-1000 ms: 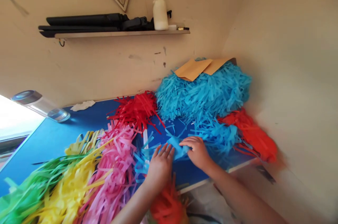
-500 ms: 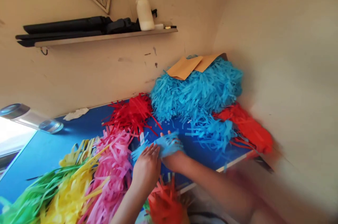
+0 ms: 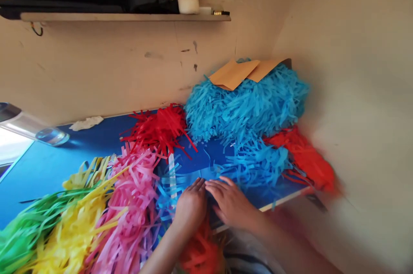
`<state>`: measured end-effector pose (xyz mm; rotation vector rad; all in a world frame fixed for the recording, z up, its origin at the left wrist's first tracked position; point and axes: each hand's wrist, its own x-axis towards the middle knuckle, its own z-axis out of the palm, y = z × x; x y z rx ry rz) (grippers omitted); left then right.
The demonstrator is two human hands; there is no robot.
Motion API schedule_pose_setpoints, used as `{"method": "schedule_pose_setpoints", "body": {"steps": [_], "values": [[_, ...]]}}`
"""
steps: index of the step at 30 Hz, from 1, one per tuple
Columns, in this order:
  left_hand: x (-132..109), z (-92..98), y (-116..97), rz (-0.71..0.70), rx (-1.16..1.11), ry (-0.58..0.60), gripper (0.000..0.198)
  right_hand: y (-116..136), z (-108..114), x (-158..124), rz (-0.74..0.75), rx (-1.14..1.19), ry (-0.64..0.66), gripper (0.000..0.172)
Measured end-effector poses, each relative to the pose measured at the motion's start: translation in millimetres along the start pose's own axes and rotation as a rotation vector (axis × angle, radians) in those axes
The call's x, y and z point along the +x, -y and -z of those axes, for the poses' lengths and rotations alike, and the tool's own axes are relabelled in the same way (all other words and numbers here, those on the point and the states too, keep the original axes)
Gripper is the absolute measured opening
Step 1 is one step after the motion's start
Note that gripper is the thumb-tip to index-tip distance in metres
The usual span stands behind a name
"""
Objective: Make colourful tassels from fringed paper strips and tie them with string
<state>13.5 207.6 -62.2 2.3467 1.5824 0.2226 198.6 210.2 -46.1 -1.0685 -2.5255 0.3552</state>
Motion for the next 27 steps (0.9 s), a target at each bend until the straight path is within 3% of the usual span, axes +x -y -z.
{"method": "schedule_pose_setpoints", "body": {"steps": [4,9,11,14,16,20,27], "values": [[-8,4.9,18,-0.045,-0.071,0.003,0.039,-22,-18,14,-0.152,0.033,0.123,0.031],[-15,9.7,41,0.044,-0.156,-0.087,0.026,-46,-6,13,-0.207,0.088,0.030,0.011],[-12,11.5,42,0.141,-0.122,-0.080,0.024,-45,-8,18,-0.252,0.082,0.001,0.010],[-4,14.1,36,0.293,-0.037,-0.018,0.026,-41,-15,30,-0.351,0.000,-0.009,0.029],[3,15.5,32,0.354,0.003,0.013,0.028,-40,-20,37,-0.404,-0.075,-0.025,0.030],[12,17.3,28,0.421,0.051,0.035,0.030,-42,-27,43,-0.424,-0.123,-0.034,0.019],[17,20.8,28,0.467,0.088,0.092,0.028,-46,-33,45,-0.450,-0.100,-0.045,0.022]]}}
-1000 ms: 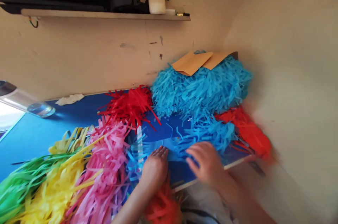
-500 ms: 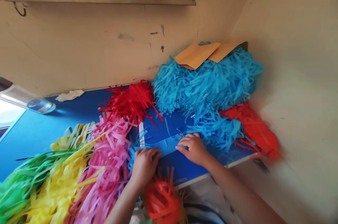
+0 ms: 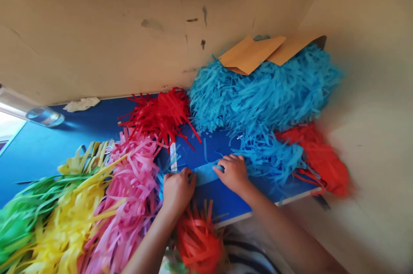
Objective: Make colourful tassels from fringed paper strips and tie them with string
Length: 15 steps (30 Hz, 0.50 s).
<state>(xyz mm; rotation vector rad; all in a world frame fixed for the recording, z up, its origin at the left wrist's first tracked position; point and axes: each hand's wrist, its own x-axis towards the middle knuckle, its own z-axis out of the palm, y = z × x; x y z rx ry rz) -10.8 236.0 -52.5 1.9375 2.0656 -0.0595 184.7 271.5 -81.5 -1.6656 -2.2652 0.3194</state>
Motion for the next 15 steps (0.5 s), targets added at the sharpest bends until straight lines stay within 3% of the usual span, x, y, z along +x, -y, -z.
{"method": "schedule_pose_setpoints", "body": {"steps": [9,12,15], "values": [[1.4,-1.1,2.5,0.001,-0.002,0.031,0.027,-1.5,-3.2,0.8,0.004,0.020,-0.015,0.023],[0.6,-0.4,4.8,-0.053,0.010,-0.133,0.026,-3.3,-2.9,1.8,-0.033,0.019,-0.059,0.016],[2.0,2.9,6.4,-0.332,0.065,-0.273,0.022,-5.5,5.5,-0.5,-0.106,-0.045,-0.167,0.012]]}}
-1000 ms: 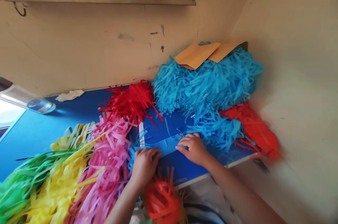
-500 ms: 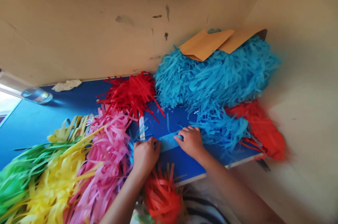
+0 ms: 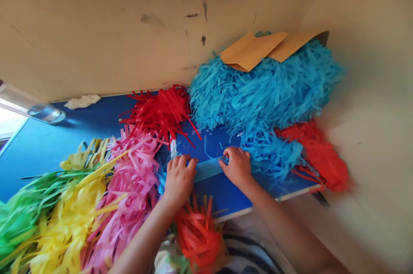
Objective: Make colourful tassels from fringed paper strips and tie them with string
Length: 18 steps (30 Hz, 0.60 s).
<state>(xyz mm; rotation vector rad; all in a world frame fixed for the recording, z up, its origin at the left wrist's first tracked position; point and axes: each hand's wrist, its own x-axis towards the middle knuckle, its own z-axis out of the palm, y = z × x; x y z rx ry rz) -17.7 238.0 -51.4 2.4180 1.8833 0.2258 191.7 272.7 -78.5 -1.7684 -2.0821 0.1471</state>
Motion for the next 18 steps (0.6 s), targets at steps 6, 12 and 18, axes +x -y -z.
{"method": "schedule_pose_setpoints", "body": {"steps": [6,12,18], "values": [[5,7.4,0,-0.386,0.040,0.135,0.018,1,29,-10,0.600,0.047,0.092,0.017],[0,14.6,-12,-0.351,0.091,0.091,0.021,-2,16,3,0.824,0.019,0.278,0.012],[-4,3.7,-14,-0.275,0.122,0.004,0.018,2,16,8,0.635,0.070,0.253,0.010]]}}
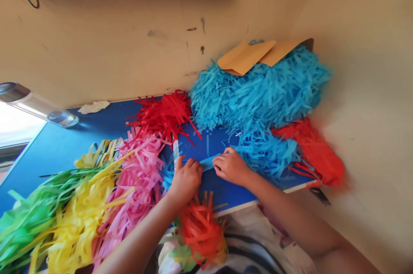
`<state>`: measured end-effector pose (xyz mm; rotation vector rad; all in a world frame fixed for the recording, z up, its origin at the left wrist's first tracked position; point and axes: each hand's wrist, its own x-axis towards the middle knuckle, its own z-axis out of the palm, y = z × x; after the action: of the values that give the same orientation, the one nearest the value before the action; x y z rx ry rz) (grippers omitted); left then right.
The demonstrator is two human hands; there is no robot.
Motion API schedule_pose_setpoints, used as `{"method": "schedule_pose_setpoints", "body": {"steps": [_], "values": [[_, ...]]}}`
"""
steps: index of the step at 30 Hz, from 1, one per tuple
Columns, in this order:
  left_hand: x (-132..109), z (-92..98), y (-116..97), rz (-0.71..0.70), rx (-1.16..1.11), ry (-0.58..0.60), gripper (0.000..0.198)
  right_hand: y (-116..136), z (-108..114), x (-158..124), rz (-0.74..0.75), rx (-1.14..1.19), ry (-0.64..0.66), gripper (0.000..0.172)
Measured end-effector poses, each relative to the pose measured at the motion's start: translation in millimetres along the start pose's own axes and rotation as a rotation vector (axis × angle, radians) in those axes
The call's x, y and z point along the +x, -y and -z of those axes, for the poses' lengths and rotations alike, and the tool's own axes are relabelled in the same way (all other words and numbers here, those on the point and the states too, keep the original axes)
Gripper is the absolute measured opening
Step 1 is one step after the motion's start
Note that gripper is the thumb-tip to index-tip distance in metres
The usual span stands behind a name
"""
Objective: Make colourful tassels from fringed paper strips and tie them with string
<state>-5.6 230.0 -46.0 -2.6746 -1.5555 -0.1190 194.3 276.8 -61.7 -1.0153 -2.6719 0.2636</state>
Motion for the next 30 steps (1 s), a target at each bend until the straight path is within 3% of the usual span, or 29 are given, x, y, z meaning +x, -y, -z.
{"method": "schedule_pose_setpoints", "body": {"steps": [6,13,19,27,30], "values": [[-12,-4.0,11,0.013,-0.043,-0.016,0.025,-8,-4,-11,0.033,-0.010,0.009,0.013],[-21,-8.0,29,0.173,-0.255,-0.016,0.027,-25,-4,-7,-0.150,0.113,0.044,0.018],[-7,-13.2,23,0.342,-0.168,0.049,0.039,-16,-5,11,-0.337,-0.023,0.071,0.025],[1,-8.1,25,0.301,-0.109,0.127,0.037,-16,-12,19,-0.415,-0.047,0.079,0.023],[0,-8.3,26,0.314,-0.115,0.102,0.030,-20,-11,18,-0.443,-0.044,0.056,0.020]]}}
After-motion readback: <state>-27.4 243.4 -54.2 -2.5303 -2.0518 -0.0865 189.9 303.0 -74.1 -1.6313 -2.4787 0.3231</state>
